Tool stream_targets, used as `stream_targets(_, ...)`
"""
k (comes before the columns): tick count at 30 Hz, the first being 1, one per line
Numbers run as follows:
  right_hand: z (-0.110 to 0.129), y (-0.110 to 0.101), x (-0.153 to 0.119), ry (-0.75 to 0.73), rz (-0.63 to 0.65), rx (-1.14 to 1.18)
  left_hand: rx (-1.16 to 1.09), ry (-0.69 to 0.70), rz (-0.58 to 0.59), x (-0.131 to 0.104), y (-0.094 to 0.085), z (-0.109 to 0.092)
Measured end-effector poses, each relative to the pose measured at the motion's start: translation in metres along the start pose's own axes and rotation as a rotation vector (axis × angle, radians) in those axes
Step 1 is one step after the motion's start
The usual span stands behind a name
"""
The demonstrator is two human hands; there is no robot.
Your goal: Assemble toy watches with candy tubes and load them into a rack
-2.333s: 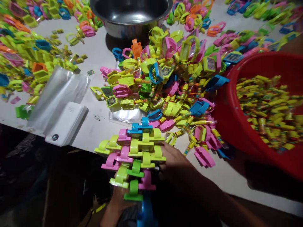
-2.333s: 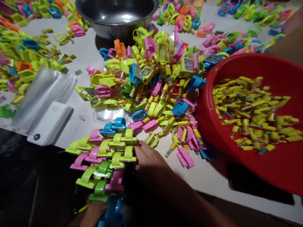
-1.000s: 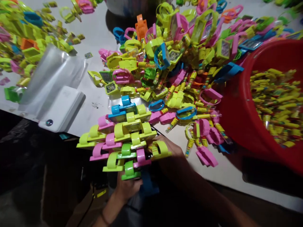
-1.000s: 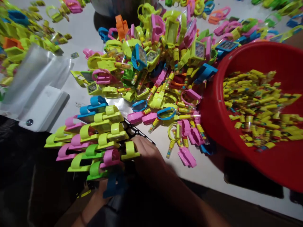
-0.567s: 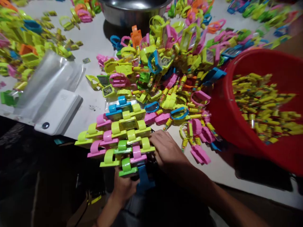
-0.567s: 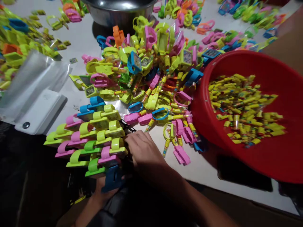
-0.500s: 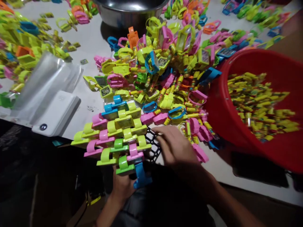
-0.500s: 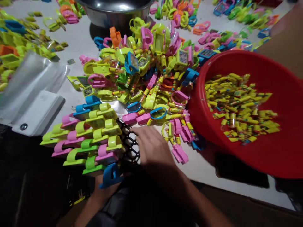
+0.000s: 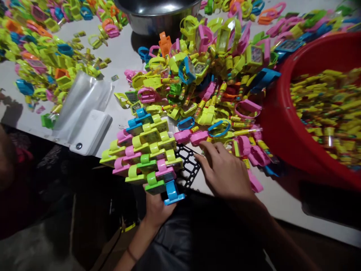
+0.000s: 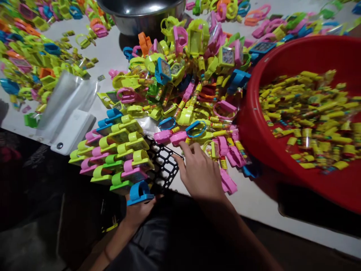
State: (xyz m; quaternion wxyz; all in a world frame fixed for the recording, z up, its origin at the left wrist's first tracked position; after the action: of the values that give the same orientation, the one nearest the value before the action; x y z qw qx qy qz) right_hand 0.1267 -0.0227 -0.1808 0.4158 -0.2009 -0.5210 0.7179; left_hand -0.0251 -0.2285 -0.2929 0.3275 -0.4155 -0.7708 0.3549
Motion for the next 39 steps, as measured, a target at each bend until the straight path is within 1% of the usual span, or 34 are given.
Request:
stream_targets(2, 0.001, 0.000, 0.002, 0.004, -0.014, 0.043, -0.005, 0.008, -0.001, -0.004, 0.002, 0.005)
stream_targets(5, -0.001, -0.013, -0.005, 0.042, -0.122, 0.142, -0.014, 0.013, 0.001, -0.009, 0.006, 0.011)
stream_targets(7, -0.001, -0.025, -0.018, 0.145, -0.252, 0.348, -0.016, 0.007, 0.005, -0.013, 0.008, 0.014)
stream_targets(9, -0.001, -0.030, -0.033, 0.308, -0.356, 0.658, -0.016, -0.003, 0.009, -0.015, 0.011, 0.017)
stream_targets(10, 0.002, -0.028, -0.040, 0.387, -0.359, 0.812, -0.016, -0.008, 0.011, -0.016, 0.012, 0.018)
stream_targets(11, 0.006, -0.023, -0.045, 0.445, -0.317, 0.941, -0.016, -0.010, 0.011, -0.017, 0.013, 0.019)
stream_targets(12, 0.012, -0.017, -0.048, 0.469, -0.233, 1.031, -0.017, -0.010, 0.011, -0.017, 0.014, 0.019)
stream_targets(14, 0.022, -0.002, -0.052, 0.454, -0.067, 1.148, -0.022, -0.006, 0.007, -0.017, 0.015, 0.019)
stream_targets(15, 0.026, 0.005, -0.053, 0.429, -0.019, 1.180, -0.025, -0.003, 0.004, -0.016, 0.015, 0.019)
stream_targets(16, 0.027, 0.012, -0.053, 0.398, 0.001, 1.192, -0.029, 0.000, -0.001, -0.015, 0.015, 0.019)
stream_targets(20, 0.024, 0.036, -0.045, 0.227, -0.040, 1.133, -0.056, 0.014, -0.032, -0.011, 0.013, 0.016)
stream_targets(23, 0.021, 0.046, -0.039, 0.068, -0.059, 1.039, -0.082, 0.026, -0.048, -0.007, 0.011, 0.011)
stream_targets(25, 0.020, 0.047, -0.036, -0.038, -0.066, 0.972, -0.099, 0.033, -0.055, -0.005, 0.010, 0.009)
stream_targets(32, 0.026, 0.037, -0.032, -0.339, -0.095, 0.703, -0.159, 0.056, -0.066, -0.003, 0.011, 0.003)
stream_targets(35, 0.031, 0.038, -0.029, -0.461, -0.073, 0.582, -0.170, 0.061, -0.078, -0.006, 0.013, 0.004)
stream_targets(39, 0.034, 0.035, -0.022, -0.601, -0.019, 0.451, -0.162, 0.047, -0.122, -0.011, 0.013, 0.008)
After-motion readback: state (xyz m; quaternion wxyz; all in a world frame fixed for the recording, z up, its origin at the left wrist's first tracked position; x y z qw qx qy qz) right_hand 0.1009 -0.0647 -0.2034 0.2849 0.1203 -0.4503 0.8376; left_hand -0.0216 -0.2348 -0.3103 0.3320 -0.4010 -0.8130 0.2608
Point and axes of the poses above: each hand's wrist, its own x-axis towards the middle knuckle, its own y-axis out of the palm, z = x × y, the point moved 4 cm from there along x, towards the middle knuckle, and after that the axes turned 4 degrees about -y, right-handed, at the moved point
